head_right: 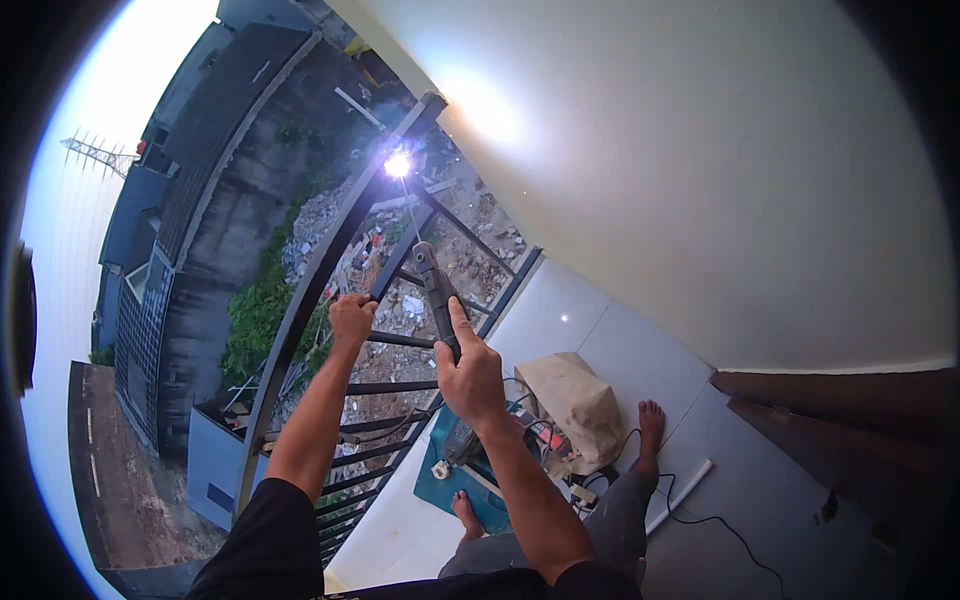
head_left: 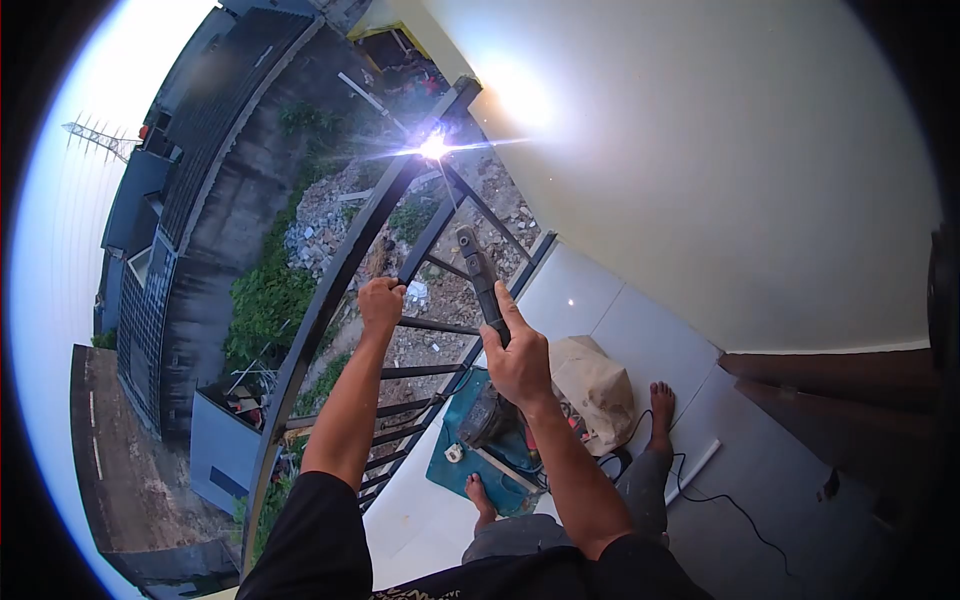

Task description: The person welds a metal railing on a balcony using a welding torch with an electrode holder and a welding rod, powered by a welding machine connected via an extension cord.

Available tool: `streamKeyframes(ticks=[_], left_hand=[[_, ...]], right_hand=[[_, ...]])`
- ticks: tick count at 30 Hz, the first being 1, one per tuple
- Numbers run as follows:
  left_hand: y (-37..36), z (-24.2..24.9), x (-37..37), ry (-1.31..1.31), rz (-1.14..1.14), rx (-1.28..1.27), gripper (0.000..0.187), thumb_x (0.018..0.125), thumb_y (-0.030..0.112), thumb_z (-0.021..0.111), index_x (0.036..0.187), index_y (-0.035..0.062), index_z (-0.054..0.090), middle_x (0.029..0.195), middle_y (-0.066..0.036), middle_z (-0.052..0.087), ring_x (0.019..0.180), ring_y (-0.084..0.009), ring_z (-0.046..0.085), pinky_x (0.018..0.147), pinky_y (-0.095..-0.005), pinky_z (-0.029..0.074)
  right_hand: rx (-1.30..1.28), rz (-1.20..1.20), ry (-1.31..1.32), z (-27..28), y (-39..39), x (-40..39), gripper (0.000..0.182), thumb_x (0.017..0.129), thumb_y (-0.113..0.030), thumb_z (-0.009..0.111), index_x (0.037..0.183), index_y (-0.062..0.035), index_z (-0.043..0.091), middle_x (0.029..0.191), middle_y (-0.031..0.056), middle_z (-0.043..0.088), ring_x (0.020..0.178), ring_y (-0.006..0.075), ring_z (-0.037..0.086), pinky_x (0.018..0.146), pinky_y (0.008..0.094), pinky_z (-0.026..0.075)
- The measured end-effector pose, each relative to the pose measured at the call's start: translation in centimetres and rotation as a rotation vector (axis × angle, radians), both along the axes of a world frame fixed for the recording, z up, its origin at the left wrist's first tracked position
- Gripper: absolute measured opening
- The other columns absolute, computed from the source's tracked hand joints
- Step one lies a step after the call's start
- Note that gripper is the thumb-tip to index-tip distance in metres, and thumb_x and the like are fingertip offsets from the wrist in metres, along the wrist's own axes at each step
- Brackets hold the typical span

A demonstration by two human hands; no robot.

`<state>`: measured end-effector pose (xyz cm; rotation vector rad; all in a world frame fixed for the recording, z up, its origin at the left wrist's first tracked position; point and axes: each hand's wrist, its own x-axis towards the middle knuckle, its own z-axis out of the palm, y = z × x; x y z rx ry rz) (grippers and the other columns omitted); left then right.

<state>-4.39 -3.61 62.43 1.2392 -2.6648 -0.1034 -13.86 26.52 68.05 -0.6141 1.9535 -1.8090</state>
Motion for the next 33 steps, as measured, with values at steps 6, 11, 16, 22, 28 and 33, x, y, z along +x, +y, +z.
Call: streamKeyframes(ticks=[6,11,16,22,28,33], left_hand=[[-0.3,-0.3,0.2,0.045,-0.019,0.009,0.027,0.074,0.021,0.079,0.098,0.0070,0.079,0.094,-0.017,0.074,0.091,-0.0336,0.071,0.089,-0.0419,0.053],[-0.3,-0.2,0.4,0.023,-0.037,-0.017,0.026,0.074,0.020,0.080,0.097,0.0063,0.079,0.094,-0.018,0.073,0.090,-0.0344,0.070,0.086,-0.0418,0.054],[0.0,0.0,0.1,0.005,-0.022,-0.022,0.027,0.075,0.019,0.081,0.098,0.0053,0.078,0.094,-0.017,0.074,0.086,-0.0331,0.071,0.084,-0.0408,0.054],[0.1,0.3,0.1,-0.009,0.021,-0.007,0.027,0.076,0.019,0.079,0.100,0.0057,0.078,0.097,-0.017,0.074,0.089,-0.0302,0.072,0.087,-0.0369,0.054],[0.6,0.5,-0.3,-0.043,-0.048,-0.071,0.030,0.076,0.021,0.081,0.100,0.0032,0.077,0.097,-0.018,0.074,0.090,-0.0313,0.072,0.086,-0.0389,0.054],[0.4,0.9,-1.4,-0.115,0.045,0.038,0.036,0.074,0.024,0.083,0.102,0.0016,0.075,0.097,-0.020,0.074,0.093,-0.0336,0.071,0.088,-0.0401,0.053]], right_hand=[[-0.079,-0.096,0.087,-1.2,-0.3,0.4,0.060,0.092,-0.014,0.062,0.148,-0.0007,0.044,0.106,0.0294,0.069,0.088,0.0354,0.073,0.077,0.0386,0.056],[-0.060,-0.043,-0.082,-0.2,2.1,1.0,0.060,0.092,-0.013,0.061,0.148,0.0011,0.042,0.121,0.0296,0.065,0.103,0.0366,0.070,0.086,0.0371,0.054],[-0.053,-0.071,-0.060,-2.1,5.1,2.8,0.063,0.092,-0.012,0.063,0.150,0.0000,0.040,0.101,0.0317,0.068,0.086,0.0414,0.071,0.073,0.0415,0.055],[0.016,-0.045,-0.047,-4.7,9.2,4.4,0.064,0.091,-0.011,0.065,0.149,-0.0010,0.041,0.103,0.0299,0.068,0.086,0.0393,0.071,0.072,0.0423,0.054],[0.037,-0.011,-0.113,-5.3,12.7,4.6,0.061,0.092,-0.011,0.062,0.148,0.0023,0.043,0.098,0.0212,0.071,0.081,0.0230,0.070,0.076,0.0339,0.054],[0.030,0.012,-0.141,-5.1,14.4,4.4,0.063,0.089,-0.008,0.064,0.148,0.0026,0.042,0.110,0.0287,0.069,0.087,0.0349,0.073,0.077,0.0380,0.056]])
